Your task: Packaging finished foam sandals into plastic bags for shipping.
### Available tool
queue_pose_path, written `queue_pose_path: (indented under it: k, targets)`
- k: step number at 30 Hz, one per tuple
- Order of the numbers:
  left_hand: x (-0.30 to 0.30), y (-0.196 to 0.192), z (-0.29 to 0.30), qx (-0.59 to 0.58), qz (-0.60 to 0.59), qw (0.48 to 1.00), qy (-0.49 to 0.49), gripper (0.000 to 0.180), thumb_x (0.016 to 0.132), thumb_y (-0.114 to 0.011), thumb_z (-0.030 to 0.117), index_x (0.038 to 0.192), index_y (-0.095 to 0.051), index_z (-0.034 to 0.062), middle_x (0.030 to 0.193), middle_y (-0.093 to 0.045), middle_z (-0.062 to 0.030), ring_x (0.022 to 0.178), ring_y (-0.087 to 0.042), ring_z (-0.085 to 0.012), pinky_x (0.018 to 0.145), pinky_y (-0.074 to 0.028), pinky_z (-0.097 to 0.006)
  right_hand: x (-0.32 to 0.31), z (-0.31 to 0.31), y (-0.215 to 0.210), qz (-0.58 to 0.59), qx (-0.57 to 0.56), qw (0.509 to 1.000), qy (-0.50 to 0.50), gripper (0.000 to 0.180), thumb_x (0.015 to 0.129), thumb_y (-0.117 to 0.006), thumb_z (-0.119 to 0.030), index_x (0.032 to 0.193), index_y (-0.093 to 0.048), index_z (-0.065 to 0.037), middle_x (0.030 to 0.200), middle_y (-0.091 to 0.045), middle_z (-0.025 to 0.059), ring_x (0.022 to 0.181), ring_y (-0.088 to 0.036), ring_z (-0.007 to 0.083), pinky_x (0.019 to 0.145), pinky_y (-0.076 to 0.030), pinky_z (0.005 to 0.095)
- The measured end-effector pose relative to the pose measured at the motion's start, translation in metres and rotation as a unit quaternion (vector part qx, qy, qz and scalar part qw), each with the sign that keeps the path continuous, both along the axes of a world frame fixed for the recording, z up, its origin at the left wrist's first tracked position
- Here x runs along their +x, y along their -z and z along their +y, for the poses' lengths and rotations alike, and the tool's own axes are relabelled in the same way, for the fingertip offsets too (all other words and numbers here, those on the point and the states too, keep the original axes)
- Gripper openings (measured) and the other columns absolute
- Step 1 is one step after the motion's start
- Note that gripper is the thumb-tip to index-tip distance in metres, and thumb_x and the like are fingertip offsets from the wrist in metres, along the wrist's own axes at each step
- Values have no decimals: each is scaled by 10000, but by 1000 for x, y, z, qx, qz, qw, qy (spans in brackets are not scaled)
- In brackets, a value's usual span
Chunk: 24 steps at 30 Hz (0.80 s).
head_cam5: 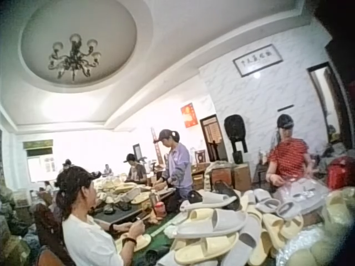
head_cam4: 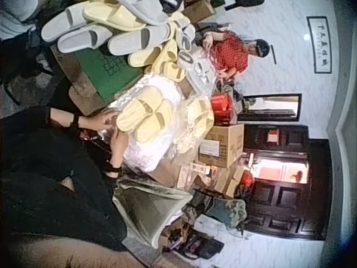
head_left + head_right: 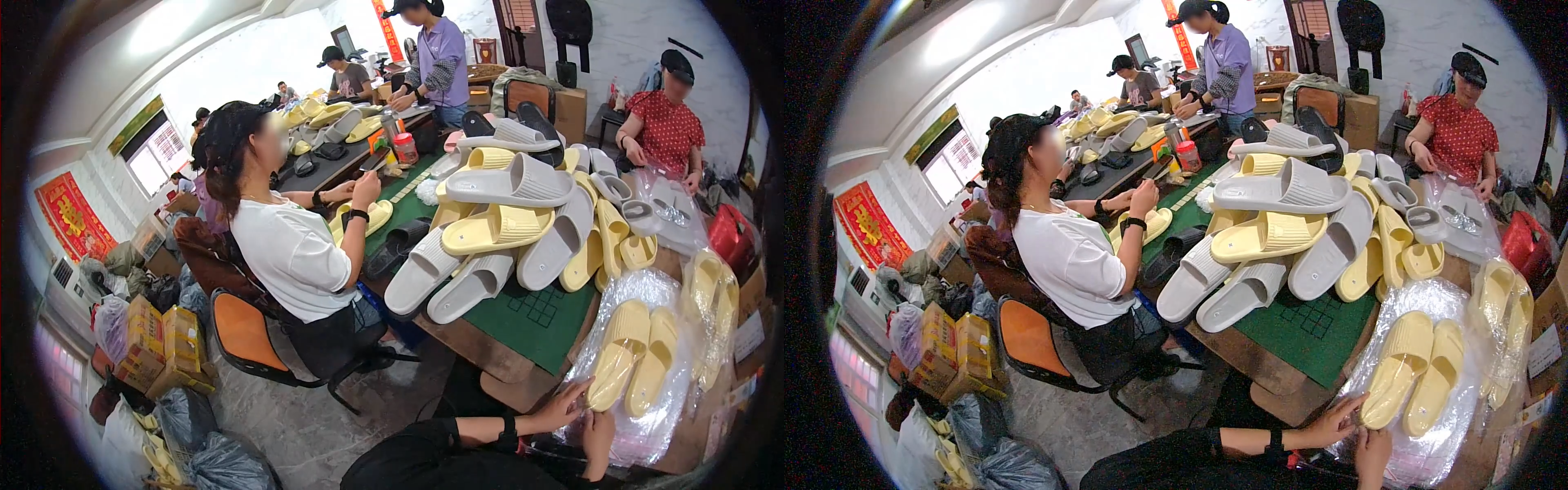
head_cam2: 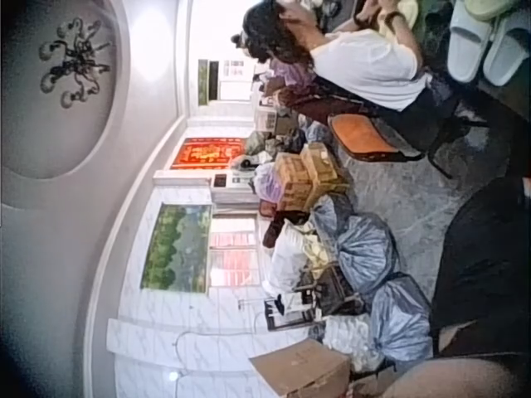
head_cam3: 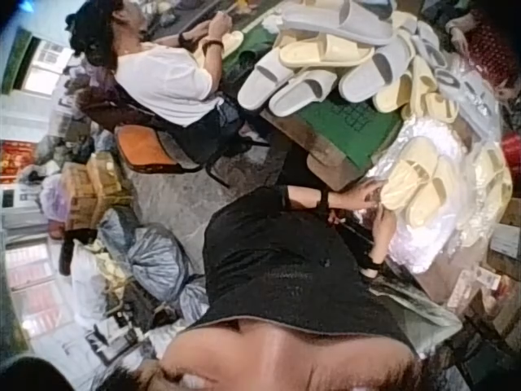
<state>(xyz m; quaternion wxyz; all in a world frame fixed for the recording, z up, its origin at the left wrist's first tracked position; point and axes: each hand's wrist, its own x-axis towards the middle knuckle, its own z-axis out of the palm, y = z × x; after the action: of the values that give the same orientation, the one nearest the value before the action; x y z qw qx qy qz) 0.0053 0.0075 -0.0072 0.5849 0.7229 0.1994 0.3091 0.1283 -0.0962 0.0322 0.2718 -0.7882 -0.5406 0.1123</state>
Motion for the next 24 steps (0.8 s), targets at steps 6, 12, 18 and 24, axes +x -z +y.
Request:
queue_pose_path:
  k: [6,12,18,24]
  targets:
    - [0,5,-1,8,-3,1000,-8,737,811,-570,-7,1458,-241,114,1378,-371,-160,1207,-421,-304,989,-376,-352,-1,1,15,-61,-51,996,45,275,894,-502,-215,925,-629,27,935,-589,218,863,-538,398,756,-427,481]
    - [-4,1,-1,26,0,1000,-4,729,819,-572,12,1459,-239,114,1382,-366,-163,1194,-433,-291,988,-375,-358,-1,5,26,-86,-74,991,78,304,883,-513,-227,783,-625,37,844,-592,237,784,-553,415,707,-435,500]
    - [-1,-3,0,-10,24,1000,9,704,841,-584,48,1456,-249,127,1382,-365,-148,1085,-487,-226,815,-470,-301,4,10,17,-63,-123,984,109,282,847,-554,-234,765,-641,21,769,-617,218,759,-586,397,670,-450,492]
    - [-1,7,1,-17,19,1000,5,710,829,-611,41,1449,-271,108,1246,-441,-144,1080,-471,-253,838,-462,-307,-6,2,-16,-61,-43,993,93,177,824,-594,-178,760,-596,-14,737,-581,181,750,-557,377,686,-443,453]
